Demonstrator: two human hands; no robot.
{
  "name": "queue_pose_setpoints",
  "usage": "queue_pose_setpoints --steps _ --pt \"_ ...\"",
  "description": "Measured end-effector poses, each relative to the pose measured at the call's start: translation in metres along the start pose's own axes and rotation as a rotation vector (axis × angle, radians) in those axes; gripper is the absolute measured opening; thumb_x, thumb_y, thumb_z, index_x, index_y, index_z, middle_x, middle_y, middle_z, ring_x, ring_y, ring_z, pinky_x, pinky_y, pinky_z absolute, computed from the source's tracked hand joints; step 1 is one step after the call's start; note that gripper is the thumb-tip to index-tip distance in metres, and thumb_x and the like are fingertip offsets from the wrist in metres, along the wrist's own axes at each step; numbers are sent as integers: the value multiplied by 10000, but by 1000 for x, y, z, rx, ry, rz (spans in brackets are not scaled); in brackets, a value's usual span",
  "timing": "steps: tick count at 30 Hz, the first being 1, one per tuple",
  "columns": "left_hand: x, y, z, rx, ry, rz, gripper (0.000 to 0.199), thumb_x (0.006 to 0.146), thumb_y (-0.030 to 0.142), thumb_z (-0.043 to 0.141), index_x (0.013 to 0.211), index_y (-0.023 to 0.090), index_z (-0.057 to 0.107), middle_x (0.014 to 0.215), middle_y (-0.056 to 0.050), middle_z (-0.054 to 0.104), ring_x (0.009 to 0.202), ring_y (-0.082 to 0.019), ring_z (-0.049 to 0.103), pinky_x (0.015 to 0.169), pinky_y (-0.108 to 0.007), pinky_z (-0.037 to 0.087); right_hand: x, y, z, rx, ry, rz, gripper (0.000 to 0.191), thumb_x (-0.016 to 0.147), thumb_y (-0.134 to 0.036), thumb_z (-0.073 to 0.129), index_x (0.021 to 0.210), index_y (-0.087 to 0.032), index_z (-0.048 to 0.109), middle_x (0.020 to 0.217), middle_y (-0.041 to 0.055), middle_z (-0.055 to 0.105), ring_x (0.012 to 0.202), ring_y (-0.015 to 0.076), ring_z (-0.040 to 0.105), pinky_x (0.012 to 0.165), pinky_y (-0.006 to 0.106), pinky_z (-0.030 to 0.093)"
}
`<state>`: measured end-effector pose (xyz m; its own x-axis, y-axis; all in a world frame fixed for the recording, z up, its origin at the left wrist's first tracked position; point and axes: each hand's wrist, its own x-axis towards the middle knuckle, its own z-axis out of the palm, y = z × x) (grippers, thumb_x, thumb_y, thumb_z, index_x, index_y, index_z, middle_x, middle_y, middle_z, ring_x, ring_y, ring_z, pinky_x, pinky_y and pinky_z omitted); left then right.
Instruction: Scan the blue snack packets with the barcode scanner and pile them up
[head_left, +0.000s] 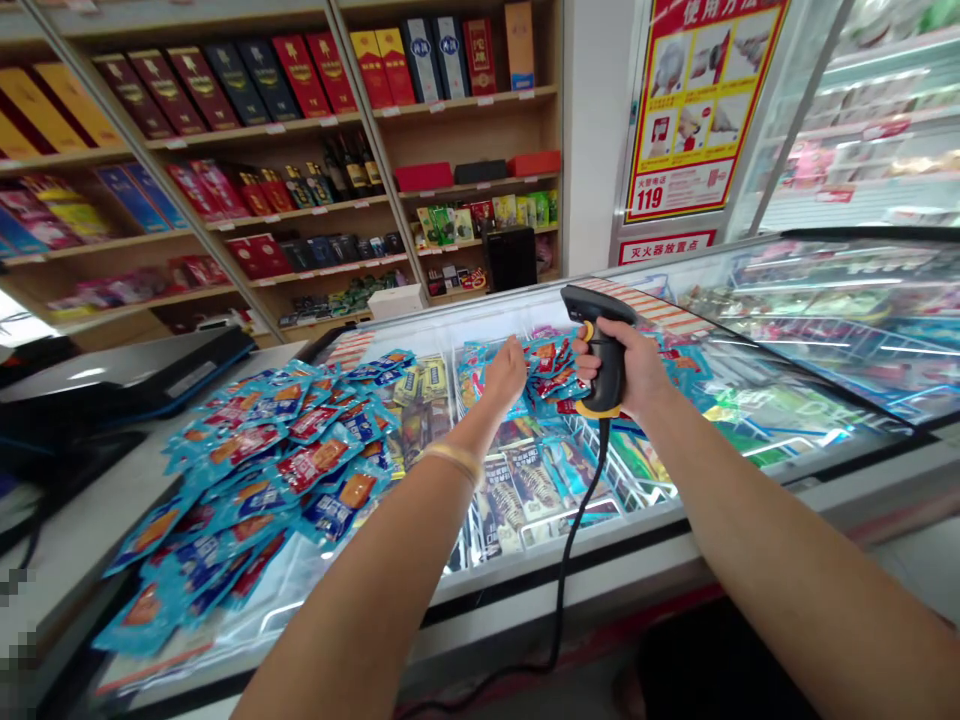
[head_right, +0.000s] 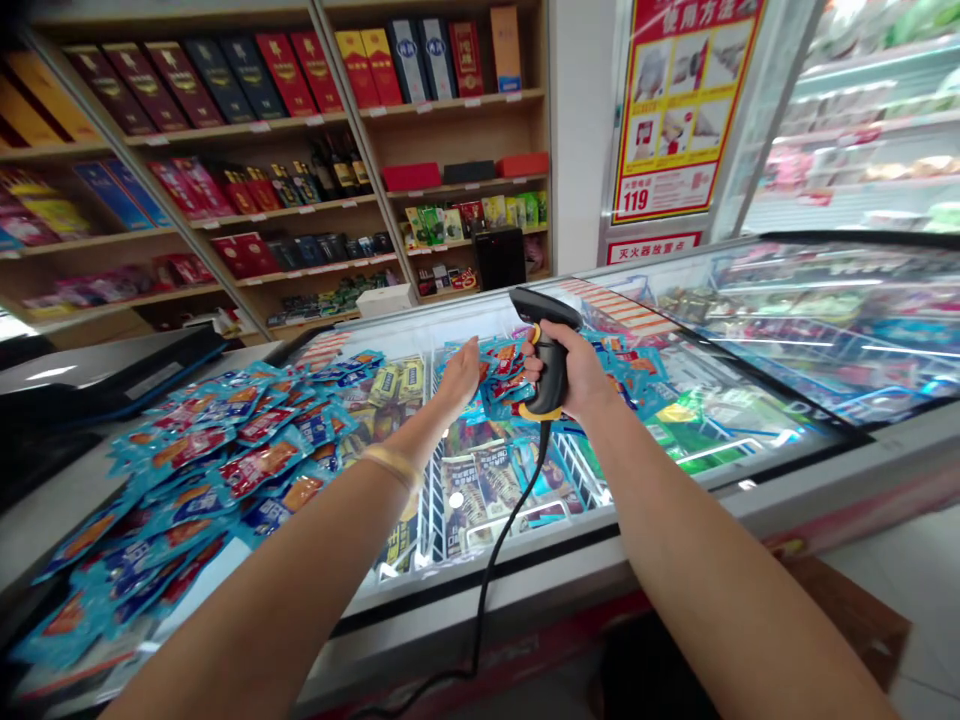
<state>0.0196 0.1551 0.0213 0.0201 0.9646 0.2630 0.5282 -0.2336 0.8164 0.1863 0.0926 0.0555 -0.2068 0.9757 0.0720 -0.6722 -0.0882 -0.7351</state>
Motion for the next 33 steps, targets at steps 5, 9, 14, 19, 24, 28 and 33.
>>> queue_pose_setpoints --steps 5,9,14,19,24,28,33 --pt "-6 -4 -21 -58 43 -14 518 942 281 369 1425 100 420 1463 -131 463 1359 -206 425 1131 -343 310 0 5 1 -23 -40 -10 189 749 -322 650 787 -172 543 646 -11 516 454 62 402 412 184 394" --pt "-30 -16 -62 134 47 88 564 875 281 517 1411 123 440 1378 -154 543 1276 -249 510 1080 -384 384 -1 13 4 -10 -53 -16 182 746 -316 648 777 -164 553 658 -5 512 461 58 400 415 179 391" --pt "-63 -39 -134 501 164 173 563 812 229 581 1363 143 499 1350 -132 553 1274 -259 492 1100 -391 372 0 38 28 -21 -87 43 181 742 -308 652 777 -158 558 661 -5 512 463 58 407 416 181 388" --pt "-83 -52 -196 818 317 13 532 812 278 578 1337 202 533 1366 -125 531 1266 -317 480 1088 -471 360 10 79 76 -28 -154 161 182 769 -323 643 781 -169 547 638 -13 521 457 65 416 419 186 392" --pt "-93 -59 -236 996 467 -194 587 845 448 531 1366 180 501 1423 -185 465 1339 -385 380 1094 -557 288 20 123 119 -18 -217 307 169 789 -320 614 775 -160 560 629 -14 525 449 69 442 417 190 399" --pt "-93 -68 -249 997 340 -338 665 858 541 458 1397 152 452 1482 -198 400 1372 -396 335 1093 -565 285 20 143 129 -48 -285 373 173 784 -318 619 773 -151 577 633 -11 531 450 70 449 420 192 400" --pt "-93 -74 -243 1036 261 -308 524 865 483 448 1302 215 558 1379 -153 532 1277 -366 462 1073 -559 313 14 146 115 -75 -304 408 182 755 -316 651 783 -142 604 637 -10 533 458 71 448 428 195 405"
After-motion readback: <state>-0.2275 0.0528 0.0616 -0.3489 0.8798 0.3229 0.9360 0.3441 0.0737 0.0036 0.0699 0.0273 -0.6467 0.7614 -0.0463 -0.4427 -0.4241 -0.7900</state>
